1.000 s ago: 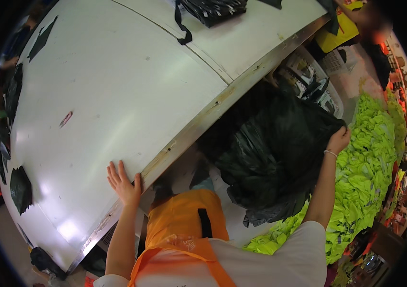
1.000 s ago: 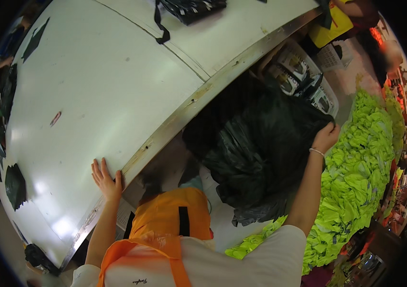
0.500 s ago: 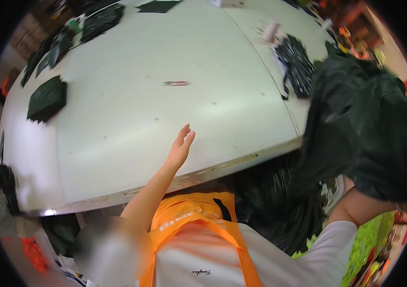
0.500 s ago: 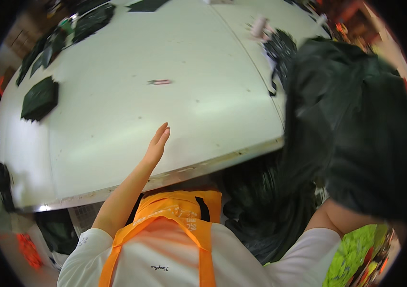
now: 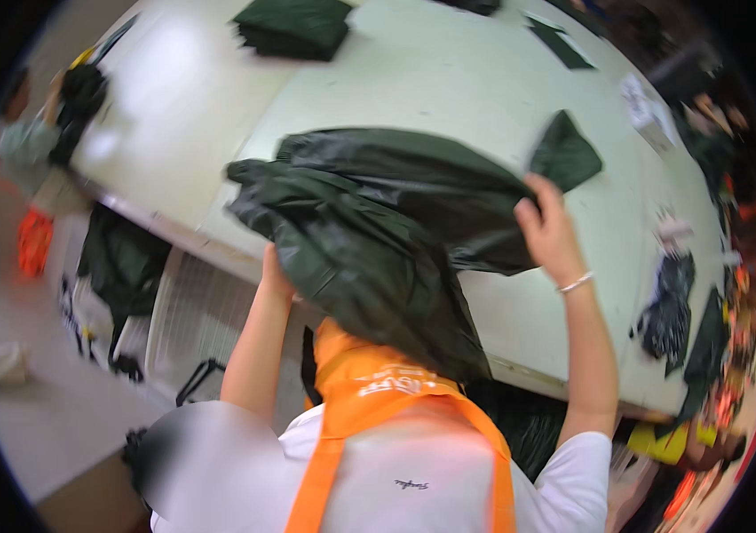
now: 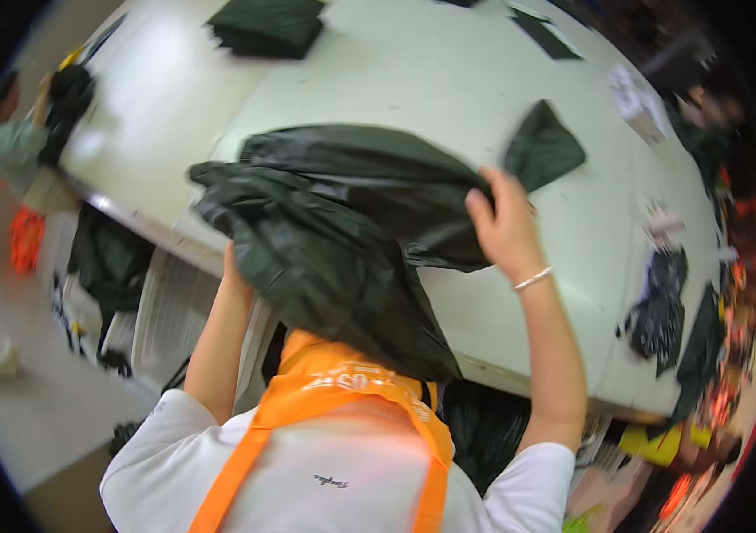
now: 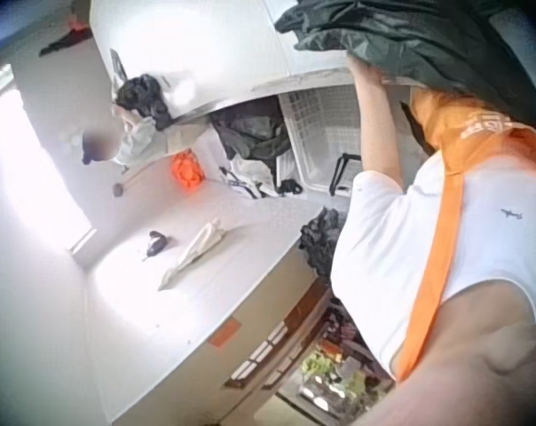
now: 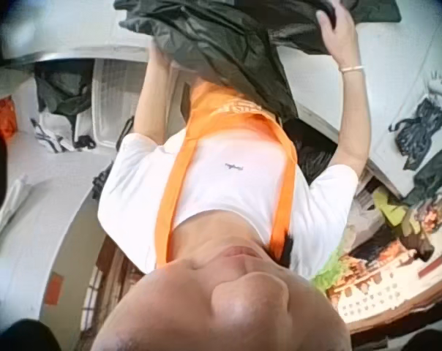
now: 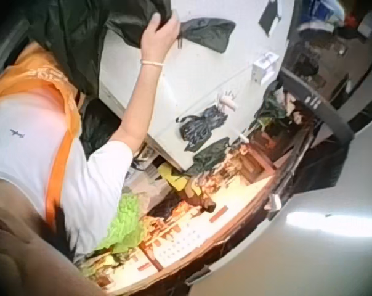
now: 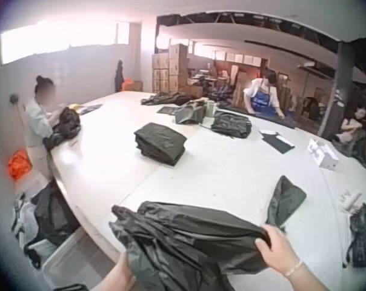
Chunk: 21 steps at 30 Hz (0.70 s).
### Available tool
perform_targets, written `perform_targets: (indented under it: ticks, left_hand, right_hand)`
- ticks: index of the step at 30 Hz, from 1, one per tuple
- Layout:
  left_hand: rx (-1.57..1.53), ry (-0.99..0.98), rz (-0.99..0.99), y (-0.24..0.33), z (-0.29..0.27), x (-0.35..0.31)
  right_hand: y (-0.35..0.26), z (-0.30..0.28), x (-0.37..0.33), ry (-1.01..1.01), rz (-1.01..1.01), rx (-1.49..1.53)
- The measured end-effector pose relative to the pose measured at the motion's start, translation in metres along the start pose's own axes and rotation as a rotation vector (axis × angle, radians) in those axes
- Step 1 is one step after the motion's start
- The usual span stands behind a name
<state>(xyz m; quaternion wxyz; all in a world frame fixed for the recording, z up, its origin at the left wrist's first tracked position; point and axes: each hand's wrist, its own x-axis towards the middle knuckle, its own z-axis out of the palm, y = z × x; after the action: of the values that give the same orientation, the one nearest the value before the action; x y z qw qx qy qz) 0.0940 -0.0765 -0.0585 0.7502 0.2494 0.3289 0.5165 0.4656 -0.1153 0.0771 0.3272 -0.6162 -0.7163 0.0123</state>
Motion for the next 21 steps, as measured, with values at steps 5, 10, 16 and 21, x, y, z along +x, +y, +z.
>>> perform_targets:
  ticks: [5, 10, 16, 21]
  left_hand:
    - [0.077, 0.767, -0.015, 0.039, -0.130, 0.005]
    - [1.430, 0.839, 0.523, 0.066, -0.108, 0.053]
    - [1.686, 0.595, 0.255, 0.082, -0.058, 0.099]
    - [1.767, 0.651, 0.300, 0.095, -0.067, 0.084]
  right_hand:
    - [0.016, 0.131, -0.081, -0.601, 0.020, -0.386]
    - [0.007, 0.126, -0.042, -0.898, 0.173, -0.290]
    - [0.067, 0.109, 0.023, -0.469, -0.073, -0.284]
    - [0.150, 0.111, 0.026, 0.028, 0.054, -0.179]
